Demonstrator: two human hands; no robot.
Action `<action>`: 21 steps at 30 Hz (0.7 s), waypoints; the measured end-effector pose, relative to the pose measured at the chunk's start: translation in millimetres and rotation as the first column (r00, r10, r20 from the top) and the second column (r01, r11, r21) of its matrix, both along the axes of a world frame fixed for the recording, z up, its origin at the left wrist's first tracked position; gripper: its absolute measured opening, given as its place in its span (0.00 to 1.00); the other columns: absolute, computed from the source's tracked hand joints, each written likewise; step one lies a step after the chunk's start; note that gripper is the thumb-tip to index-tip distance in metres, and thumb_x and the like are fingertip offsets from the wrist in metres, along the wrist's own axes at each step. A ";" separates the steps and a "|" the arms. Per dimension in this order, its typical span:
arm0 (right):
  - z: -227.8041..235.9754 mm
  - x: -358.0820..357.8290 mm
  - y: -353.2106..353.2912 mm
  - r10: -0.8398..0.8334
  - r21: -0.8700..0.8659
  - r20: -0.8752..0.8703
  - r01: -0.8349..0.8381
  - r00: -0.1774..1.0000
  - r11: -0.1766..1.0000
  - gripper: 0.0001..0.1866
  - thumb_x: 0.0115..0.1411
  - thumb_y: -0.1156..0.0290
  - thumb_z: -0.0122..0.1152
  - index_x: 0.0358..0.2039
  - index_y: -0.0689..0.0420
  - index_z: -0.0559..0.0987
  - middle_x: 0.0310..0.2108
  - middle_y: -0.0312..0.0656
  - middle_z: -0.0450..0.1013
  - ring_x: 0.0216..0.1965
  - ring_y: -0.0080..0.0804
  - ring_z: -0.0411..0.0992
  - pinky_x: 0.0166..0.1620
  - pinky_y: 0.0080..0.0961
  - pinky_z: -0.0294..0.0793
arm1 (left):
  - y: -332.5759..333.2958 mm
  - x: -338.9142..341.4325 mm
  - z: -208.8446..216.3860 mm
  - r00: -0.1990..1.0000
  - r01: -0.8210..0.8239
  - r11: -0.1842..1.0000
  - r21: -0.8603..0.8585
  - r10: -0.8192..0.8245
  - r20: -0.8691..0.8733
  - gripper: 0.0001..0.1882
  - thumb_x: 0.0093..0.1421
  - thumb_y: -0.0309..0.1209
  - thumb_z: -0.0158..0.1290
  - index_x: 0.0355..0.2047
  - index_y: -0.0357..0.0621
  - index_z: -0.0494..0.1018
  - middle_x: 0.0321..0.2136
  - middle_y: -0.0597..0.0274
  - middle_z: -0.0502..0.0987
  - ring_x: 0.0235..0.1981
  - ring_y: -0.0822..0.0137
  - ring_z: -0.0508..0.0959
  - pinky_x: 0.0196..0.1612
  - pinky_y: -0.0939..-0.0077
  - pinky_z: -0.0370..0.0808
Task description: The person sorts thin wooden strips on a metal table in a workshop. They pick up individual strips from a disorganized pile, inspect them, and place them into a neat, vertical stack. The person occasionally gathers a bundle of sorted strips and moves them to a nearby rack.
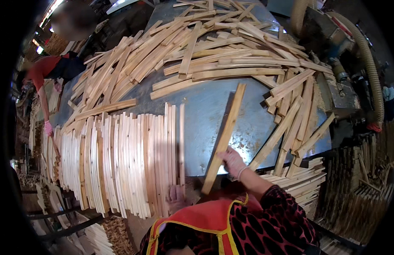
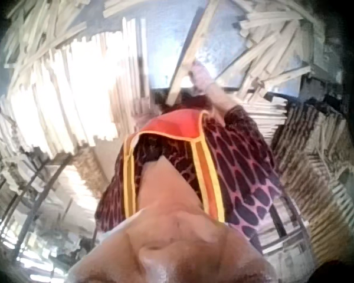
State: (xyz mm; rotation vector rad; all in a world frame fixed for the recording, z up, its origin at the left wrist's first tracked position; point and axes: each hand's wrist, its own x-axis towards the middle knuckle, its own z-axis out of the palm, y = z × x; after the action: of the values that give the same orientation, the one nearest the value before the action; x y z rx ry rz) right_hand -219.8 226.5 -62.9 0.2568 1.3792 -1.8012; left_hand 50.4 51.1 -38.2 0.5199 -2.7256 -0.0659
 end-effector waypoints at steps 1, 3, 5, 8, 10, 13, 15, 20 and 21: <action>-5.7 21.0 -8.6 -0.013 0.005 0.020 0.013 1.000 1.000 0.17 0.64 0.71 0.72 0.51 0.58 0.80 0.40 0.34 0.79 0.37 0.26 0.76 0.40 0.25 0.77 | -12.4 24.1 -39.6 0.998 -0.063 0.997 -0.035 0.063 0.010 0.22 0.60 0.37 0.59 0.53 0.43 0.77 0.47 0.51 0.79 0.51 0.51 0.79 0.54 0.53 0.76; -15.4 39.2 -16.8 -0.052 0.024 0.089 0.050 0.995 0.998 0.21 0.64 0.73 0.72 0.56 0.60 0.80 0.44 0.36 0.80 0.42 0.29 0.78 0.47 0.27 0.80 | -21.2 17.9 -43.2 0.999 -0.033 0.992 -0.124 0.031 -0.019 0.24 0.58 0.40 0.60 0.53 0.44 0.76 0.54 0.52 0.77 0.59 0.50 0.75 0.60 0.50 0.72; -10.7 35.1 -28.9 -0.036 0.018 0.098 0.035 0.994 0.999 0.24 0.64 0.75 0.71 0.61 0.62 0.78 0.48 0.39 0.80 0.46 0.32 0.78 0.52 0.31 0.80 | -18.8 5.1 0.8 0.973 -0.062 0.993 0.103 0.037 0.229 0.23 0.59 0.39 0.57 0.53 0.42 0.76 0.55 0.52 0.76 0.60 0.47 0.75 0.61 0.47 0.72; 62.0 -68.0 -62.5 0.000 -0.041 -0.407 -0.018 0.913 0.999 0.23 0.68 0.69 0.67 0.61 0.60 0.76 0.49 0.42 0.80 0.48 0.33 0.79 0.54 0.34 0.79 | -31.4 -17.4 37.8 0.974 0.005 0.981 0.195 -0.049 0.220 0.26 0.59 0.41 0.56 0.56 0.43 0.75 0.56 0.50 0.76 0.61 0.44 0.74 0.62 0.44 0.71; 129.4 -182.0 -106.6 -0.236 -0.268 -0.567 0.094 0.789 0.959 0.23 0.71 0.67 0.64 0.63 0.59 0.74 0.51 0.44 0.79 0.50 0.35 0.79 0.56 0.35 0.78 | -39.2 -24.5 47.7 0.978 0.031 0.977 0.212 -0.073 0.194 0.31 0.59 0.44 0.58 0.60 0.43 0.73 0.59 0.49 0.74 0.63 0.42 0.72 0.64 0.42 0.69; 179.1 -287.6 -110.1 -0.482 -0.500 -0.559 0.189 0.674 0.845 0.26 0.72 0.64 0.62 0.67 0.58 0.70 0.54 0.46 0.78 0.54 0.37 0.78 0.60 0.37 0.76 | -51.5 -56.9 30.5 0.971 0.047 0.969 0.244 -0.102 0.217 0.36 0.59 0.47 0.61 0.65 0.43 0.70 0.64 0.48 0.70 0.68 0.40 0.67 0.69 0.38 0.63; 144.1 -329.1 -85.2 -0.284 -0.173 -0.756 0.238 0.590 0.956 0.33 0.70 0.61 0.64 0.71 0.58 0.67 0.55 0.48 0.78 0.57 0.41 0.77 0.61 0.39 0.76 | -57.0 -82.4 12.5 0.968 0.039 0.985 0.170 -0.079 0.237 0.36 0.60 0.47 0.59 0.66 0.43 0.70 0.66 0.48 0.69 0.69 0.40 0.66 0.69 0.37 0.62; 71.1 -323.6 -76.0 0.899 0.930 -0.305 0.302 0.314 0.210 0.31 0.64 0.63 0.67 0.65 0.57 0.73 0.60 0.53 0.76 0.61 0.52 0.75 0.63 0.42 0.76 | -73.2 -86.9 -7.1 0.970 -0.017 0.995 0.095 -0.007 0.242 0.31 0.57 0.44 0.59 0.58 0.44 0.73 0.58 0.51 0.72 0.62 0.43 0.70 0.66 0.40 0.66; 56.6 -340.0 -65.7 0.911 0.884 -0.317 0.430 0.265 0.182 0.29 0.64 0.63 0.66 0.64 0.56 0.74 0.60 0.52 0.76 0.61 0.51 0.76 0.62 0.42 0.76 | -75.8 -90.2 -9.7 0.974 0.012 0.994 0.106 -0.035 0.223 0.29 0.56 0.43 0.58 0.56 0.44 0.74 0.56 0.51 0.73 0.59 0.44 0.71 0.64 0.41 0.67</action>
State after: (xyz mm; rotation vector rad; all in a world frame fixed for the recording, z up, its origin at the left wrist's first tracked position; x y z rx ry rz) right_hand -559.7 160.8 -6.3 -0.7039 3.0341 -0.0345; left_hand -39.8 -24.7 -47.9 0.5542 -2.9618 -0.1658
